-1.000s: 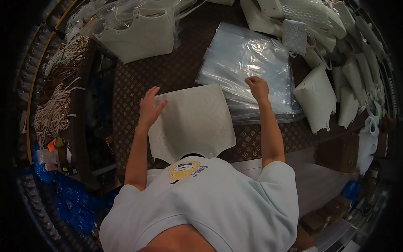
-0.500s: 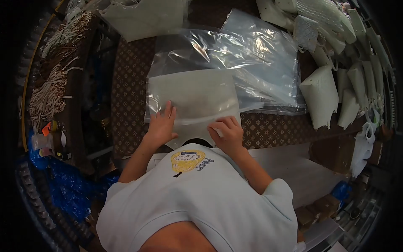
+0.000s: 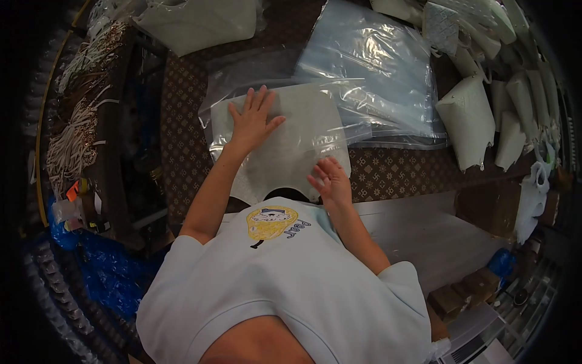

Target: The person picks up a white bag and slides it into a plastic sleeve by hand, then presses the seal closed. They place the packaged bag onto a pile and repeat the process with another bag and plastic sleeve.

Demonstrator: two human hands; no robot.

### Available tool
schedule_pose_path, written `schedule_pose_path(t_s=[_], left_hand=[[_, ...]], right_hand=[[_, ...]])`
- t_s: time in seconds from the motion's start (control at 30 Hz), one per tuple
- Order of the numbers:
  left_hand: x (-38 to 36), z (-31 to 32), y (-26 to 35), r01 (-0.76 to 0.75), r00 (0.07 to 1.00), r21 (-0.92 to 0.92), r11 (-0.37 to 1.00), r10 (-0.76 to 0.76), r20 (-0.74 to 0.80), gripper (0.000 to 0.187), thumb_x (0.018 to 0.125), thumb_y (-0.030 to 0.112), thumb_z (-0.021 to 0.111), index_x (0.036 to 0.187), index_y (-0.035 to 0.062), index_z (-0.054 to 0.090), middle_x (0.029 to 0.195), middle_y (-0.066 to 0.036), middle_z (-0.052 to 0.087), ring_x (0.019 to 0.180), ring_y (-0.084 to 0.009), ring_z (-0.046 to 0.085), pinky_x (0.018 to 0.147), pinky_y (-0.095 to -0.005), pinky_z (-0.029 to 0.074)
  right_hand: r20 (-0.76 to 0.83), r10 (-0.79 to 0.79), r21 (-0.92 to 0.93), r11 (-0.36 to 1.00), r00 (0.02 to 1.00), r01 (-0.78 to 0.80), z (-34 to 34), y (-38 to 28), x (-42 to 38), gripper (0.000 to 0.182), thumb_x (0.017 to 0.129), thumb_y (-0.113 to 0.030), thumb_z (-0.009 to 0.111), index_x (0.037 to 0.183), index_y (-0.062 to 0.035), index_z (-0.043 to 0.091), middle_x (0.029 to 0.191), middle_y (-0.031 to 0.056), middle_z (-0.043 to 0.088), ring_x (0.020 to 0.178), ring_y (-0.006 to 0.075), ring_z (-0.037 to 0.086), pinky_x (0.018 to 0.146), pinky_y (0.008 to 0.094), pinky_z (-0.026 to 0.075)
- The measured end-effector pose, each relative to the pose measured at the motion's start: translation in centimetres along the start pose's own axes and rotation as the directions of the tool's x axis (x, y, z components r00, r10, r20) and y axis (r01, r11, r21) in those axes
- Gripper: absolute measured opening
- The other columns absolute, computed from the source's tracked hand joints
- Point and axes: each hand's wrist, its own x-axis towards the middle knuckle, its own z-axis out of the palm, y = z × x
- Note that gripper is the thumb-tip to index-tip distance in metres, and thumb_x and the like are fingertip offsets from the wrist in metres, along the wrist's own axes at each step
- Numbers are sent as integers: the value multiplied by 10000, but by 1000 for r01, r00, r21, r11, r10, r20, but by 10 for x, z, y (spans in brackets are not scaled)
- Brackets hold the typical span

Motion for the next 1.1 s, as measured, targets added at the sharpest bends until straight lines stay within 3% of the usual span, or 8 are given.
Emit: schedule_pose_path(t_s=[0.07, 0.27, 0.33, 0.47, 0.67, 0.73, 0.83, 1.1], left_hand=[[3, -6, -1, 51, 999, -7, 999, -50, 21, 760, 812, 622, 416, 1387, 147, 270, 1466, -88, 187, 1359, -307, 116, 946, -719, 35], [7, -9, 0, 82, 997, 52, 995, -82, -5, 792, 802, 642, 423, 1386, 131, 265, 1449, -105, 217, 1352, -301, 144, 950, -708, 60], [11, -14, 1, 142, 986, -8, 990, -140, 95, 802, 795, 639, 432, 1396, 140, 249, 1443, -112, 240, 1355, -309, 131, 948, -719, -1], [18, -17, 0, 204, 973, -33, 978, -199, 119, 810, 789, 641, 441, 1393, 133, 258, 1431, -117, 267, 1350, -310, 147, 948, -719, -8], [12, -18, -2, 193, 981, -30, 981, -193, 10, 744, 784, 575, 510, 1344, 111, 352, 1378, -115, 344, 1291, -296, 286, 991, -671, 40], [2, -39, 0, -97, 985, -416, 904, 26, -173, 612, 744, 410, 653, 1232, 83, 482, 1203, -112, 493, 1128, -258, 454, 1020, -535, 219], [-38, -66, 35, -307, 943, -410, 859, 216, -254, 482, 677, 262, 728, 1097, 80, 577, 1061, -88, 557, 980, -242, 524, 985, -435, 306], [-47, -54, 40, -278, 926, -346, 896, 154, -346, 245, 716, 164, 688, 947, 100, 641, 864, -49, 605, 806, -215, 564, 914, -405, 357]], right_hand=[[-76, -55, 27, 998, 996, 58, -12, -14, 11, 222, 835, -225, 614, 997, -96, 533, 952, 30, 569, 877, 141, 558, 760, 318, 503], [101, 24, -32, 999, 995, -21, -1, -66, 64, 204, 833, -236, 623, 978, -99, 579, 751, -25, 538, 634, 74, 515, 495, 208, 403], [263, -85, -255, 955, 961, 155, 31, -72, 35, 211, 832, -256, 634, 968, -97, 602, 632, -55, 460, 513, 45, 419, 428, 182, 316], [257, 136, -492, 871, 957, 9, 31, -38, 36, 200, 828, -274, 647, 921, -100, 622, 572, -66, 417, 473, 35, 359, 421, 193, 277], [228, -51, -430, 891, 972, 147, 41, -13, 38, 217, 810, -289, 669, 861, -82, 631, 600, -55, 466, 486, 33, 379, 436, 188, 291], [228, -114, -388, 900, 967, 198, 46, -14, 38, 209, 807, -285, 674, 840, -85, 624, 605, -53, 475, 488, 32, 381, 437, 185, 293], [231, -202, -313, 911, 952, 269, 57, -15, 35, 190, 806, -276, 678, 796, -102, 601, 595, -62, 466, 483, 22, 367, 436, 182, 280], [336, -281, -302, 872, 899, 385, 75, -18, 31, 184, 800, -252, 688, 762, -111, 577, 581, -73, 462, 477, 9, 342, 433, 182, 265]])
